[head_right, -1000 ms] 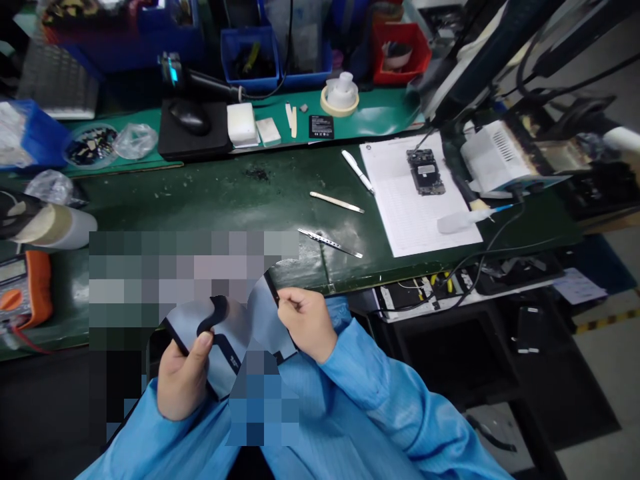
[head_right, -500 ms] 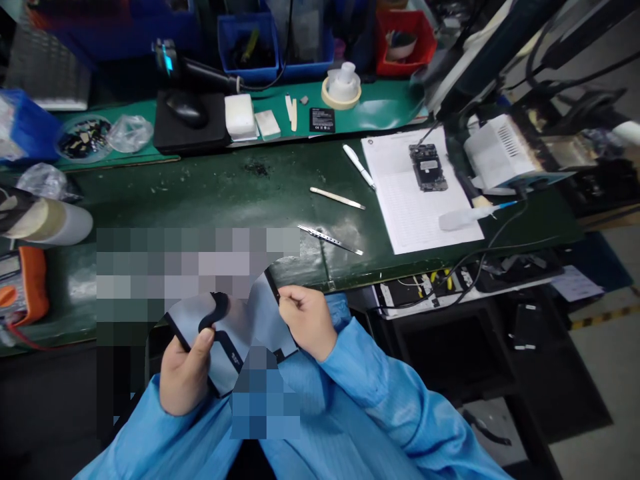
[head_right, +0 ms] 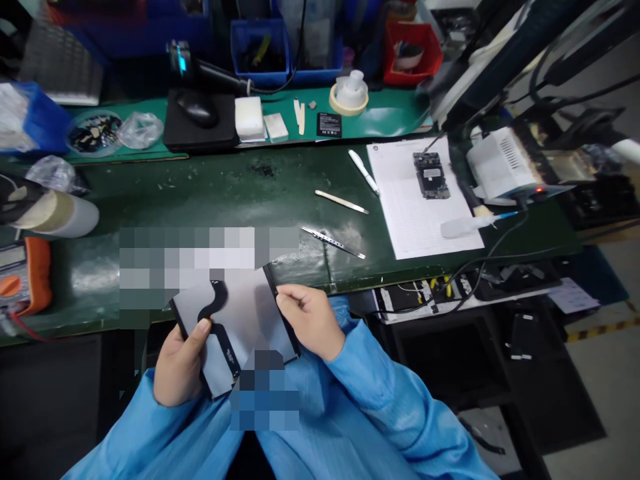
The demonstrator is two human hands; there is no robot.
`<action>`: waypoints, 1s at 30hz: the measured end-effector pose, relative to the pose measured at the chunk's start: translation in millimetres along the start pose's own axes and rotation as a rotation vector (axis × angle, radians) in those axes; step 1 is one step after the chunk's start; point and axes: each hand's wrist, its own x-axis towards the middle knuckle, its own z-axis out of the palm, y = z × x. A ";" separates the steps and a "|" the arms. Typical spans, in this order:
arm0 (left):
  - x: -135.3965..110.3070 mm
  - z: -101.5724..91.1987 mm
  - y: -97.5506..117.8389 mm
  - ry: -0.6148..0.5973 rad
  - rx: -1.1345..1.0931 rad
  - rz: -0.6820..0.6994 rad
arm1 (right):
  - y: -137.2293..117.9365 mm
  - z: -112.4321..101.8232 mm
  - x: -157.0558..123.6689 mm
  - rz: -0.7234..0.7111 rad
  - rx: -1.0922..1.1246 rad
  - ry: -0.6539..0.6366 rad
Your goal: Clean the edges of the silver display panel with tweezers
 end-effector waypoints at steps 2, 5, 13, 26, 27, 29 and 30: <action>0.4 1.9 7.0 0.002 -0.090 -0.037 | -0.5 -12.9 5.5 -0.033 -0.021 0.044; 0.8 0.5 17.4 0.000 -0.130 -0.083 | 4.1 -42.7 22.2 -0.179 -0.272 0.267; 1.4 -9.4 34.8 -0.042 -0.143 -0.163 | 26.7 -93.7 67.1 -0.368 -1.070 0.331; 11.0 -26.2 50.0 -0.122 -0.074 -0.278 | -18.0 -59.3 13.8 -0.497 -0.594 -0.300; 11.5 -26.2 50.3 -0.118 -0.062 -0.282 | -19.7 -57.5 12.4 -0.520 -0.603 -0.315; 12.2 -26.0 50.8 -0.108 -0.045 -0.286 | -21.2 -55.2 11.4 -0.558 -0.658 -0.300; 12.4 -25.9 51.1 -0.103 -0.038 -0.285 | -21.4 -54.6 11.5 -0.577 -0.696 -0.282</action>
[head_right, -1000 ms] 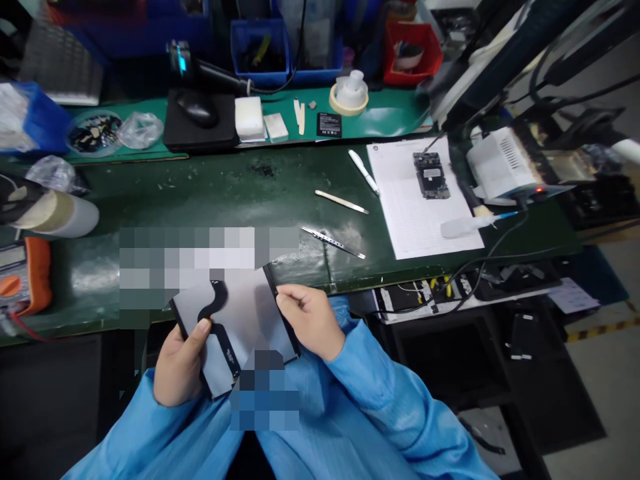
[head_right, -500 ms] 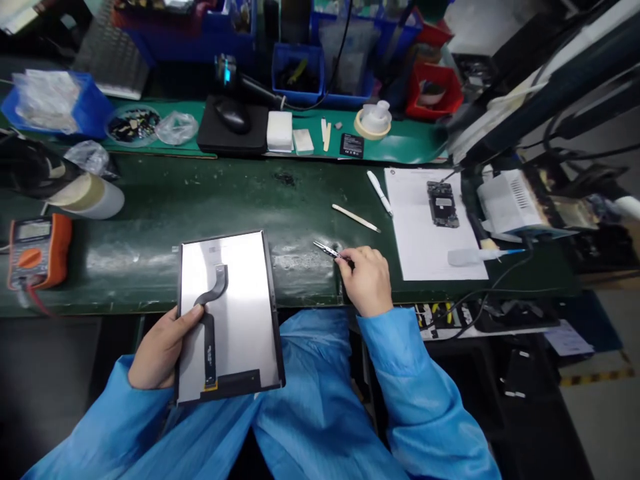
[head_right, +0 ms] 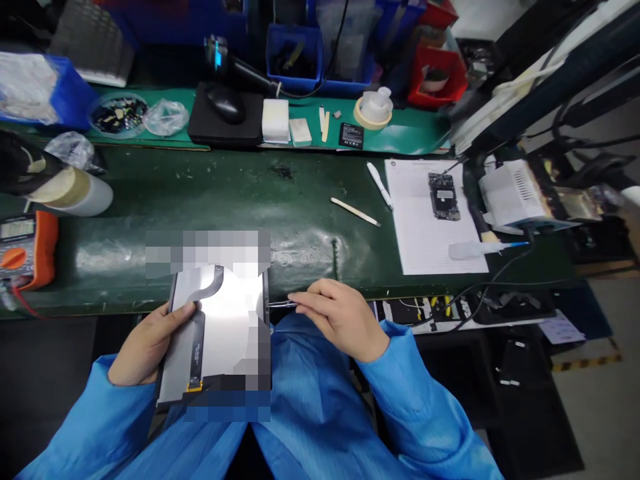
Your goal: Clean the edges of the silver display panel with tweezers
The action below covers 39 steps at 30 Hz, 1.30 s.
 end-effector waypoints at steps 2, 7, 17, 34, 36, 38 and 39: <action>-0.3 0.4 0.8 0.003 0.007 0.000 | 0.2 0.5 0.6 -0.027 -0.075 0.019; -2.0 -0.2 2.7 -0.007 0.032 0.000 | 1.0 1.8 1.9 -0.085 -0.154 0.038; -0.1 -2.0 3.0 -0.015 0.050 -0.018 | 2.1 1.4 3.8 -0.126 -0.197 -0.002; 2.5 -3.6 1.0 -0.042 0.049 -0.058 | 5.2 -5.9 -1.0 -0.153 -0.168 -0.105; 1.9 -2.7 0.8 -0.037 0.051 -0.057 | 4.6 -5.8 -1.6 -0.144 -0.151 -0.112; 1.2 -1.5 0.8 -0.027 0.056 -0.058 | 3.8 -5.8 -2.3 -0.103 -0.130 -0.126; 1.0 -0.9 0.7 -0.023 0.059 -0.059 | 3.5 -5.8 -2.8 -0.080 -0.119 -0.133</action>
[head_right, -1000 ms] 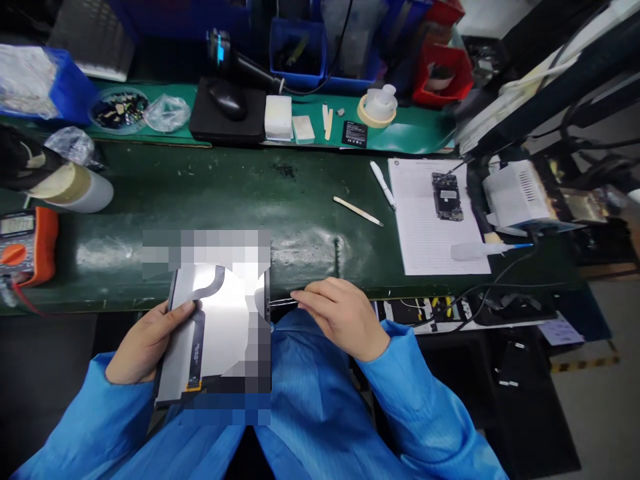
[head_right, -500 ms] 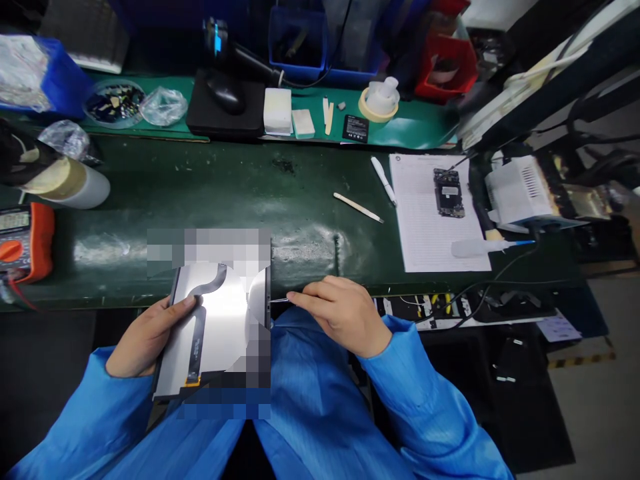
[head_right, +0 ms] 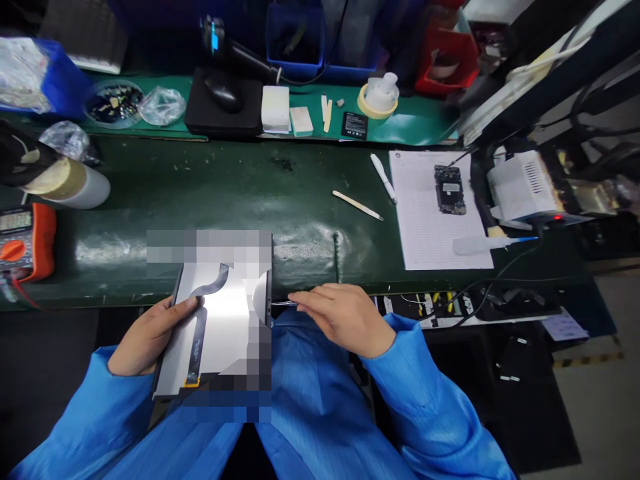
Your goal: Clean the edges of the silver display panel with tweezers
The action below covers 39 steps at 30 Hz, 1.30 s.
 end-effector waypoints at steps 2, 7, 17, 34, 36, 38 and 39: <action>-0.1 1.0 -0.4 0.003 -0.002 0.003 | 0.1 0.4 -1.3 0.028 0.028 -0.011; 0.6 2.3 -2.0 -0.003 -0.011 0.011 | 2.0 0.8 -4.5 0.024 0.057 -0.041; 0.8 4.5 -1.9 -0.001 0.033 0.037 | 1.0 0.9 -4.6 0.012 -0.015 -0.086; 3.9 1.3 -4.7 -0.008 0.050 0.066 | -2.8 0.8 -3.8 0.092 -0.018 -0.019; 3.5 1.3 -3.8 -0.007 0.049 0.065 | -2.2 2.4 -3.8 0.056 -0.051 0.017; 3.3 1.2 -3.1 -0.006 0.047 0.058 | -1.7 4.0 -3.5 0.011 -0.086 0.058; 3.3 1.2 -2.8 -0.007 0.047 0.055 | -1.7 4.6 -3.2 -0.006 -0.099 0.073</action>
